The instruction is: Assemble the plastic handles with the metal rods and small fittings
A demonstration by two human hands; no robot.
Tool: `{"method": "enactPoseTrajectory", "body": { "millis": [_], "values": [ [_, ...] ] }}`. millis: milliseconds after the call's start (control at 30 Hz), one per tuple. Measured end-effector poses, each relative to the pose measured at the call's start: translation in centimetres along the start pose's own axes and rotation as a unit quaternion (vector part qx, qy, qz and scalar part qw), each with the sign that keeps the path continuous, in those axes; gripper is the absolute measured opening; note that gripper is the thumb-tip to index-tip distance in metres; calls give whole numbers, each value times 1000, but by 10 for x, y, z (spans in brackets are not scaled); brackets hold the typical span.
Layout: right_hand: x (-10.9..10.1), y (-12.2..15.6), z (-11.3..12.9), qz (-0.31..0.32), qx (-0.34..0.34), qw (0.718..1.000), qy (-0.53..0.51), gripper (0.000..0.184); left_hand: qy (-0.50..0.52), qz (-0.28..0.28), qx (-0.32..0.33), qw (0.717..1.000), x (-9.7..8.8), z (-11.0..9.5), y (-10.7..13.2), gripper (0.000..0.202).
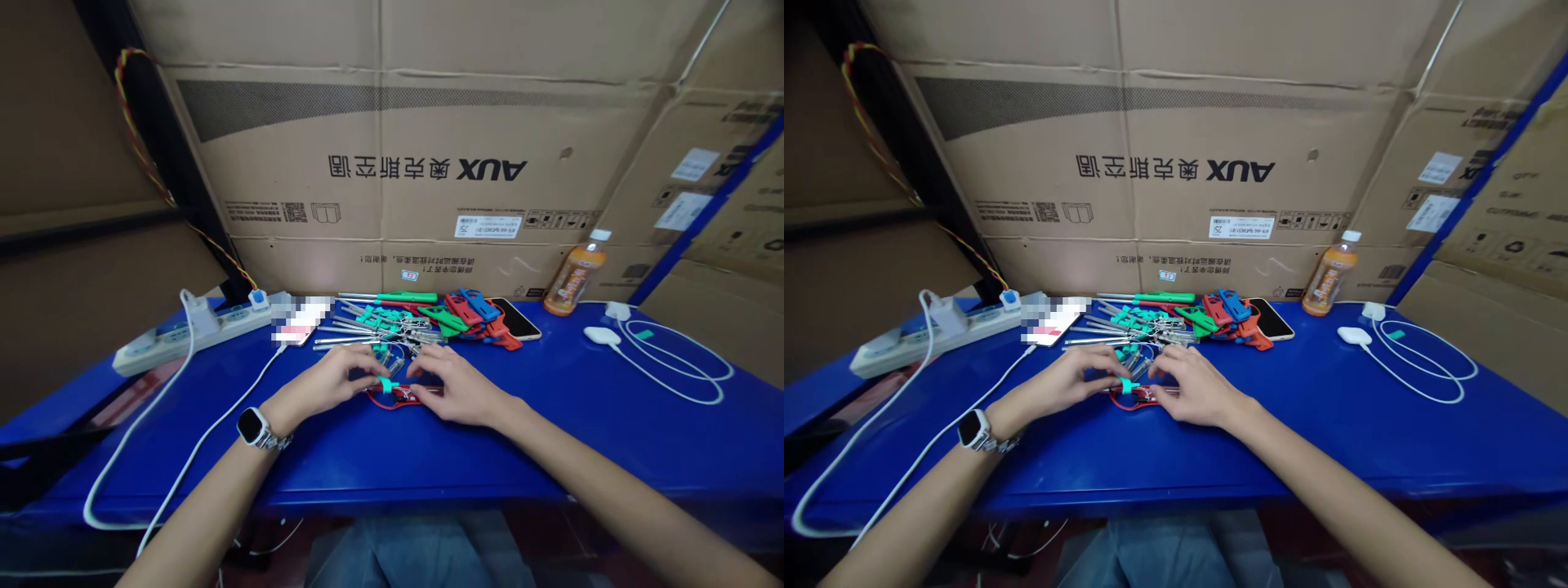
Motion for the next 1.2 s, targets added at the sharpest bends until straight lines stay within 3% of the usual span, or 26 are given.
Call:
{"method": "enactPoseTrajectory", "body": {
  "millis": [200,733,933,1067,1200],
  "values": [
    [10,7,-4,63,-6,998,17,11,-9,48,-27,998,12,0,2,19],
    [14,7,-5,85,-7,996,18,15,-35,37,-23,998,16,0,1,18],
    [13,8,-2,74,-14,996,45,15,2,24,-38,999,17,5,1,12],
    [12,6,14,28,-20,992,121,16,43,12,-66,997,20,12,1,9],
    [22,-2,24,3,23,992,120,19,55,7,-64,996,24,13,0,11]
  ]
}}
Point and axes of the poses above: each hand's wrist, its own y-axis away from the middle knuckle, its own x-axis out of the palm, z = x × y, the point moved 6 cm from there along -y, towards the middle knuckle, and after that the axes turned 2 degrees about -z, right-handed, at the moved point
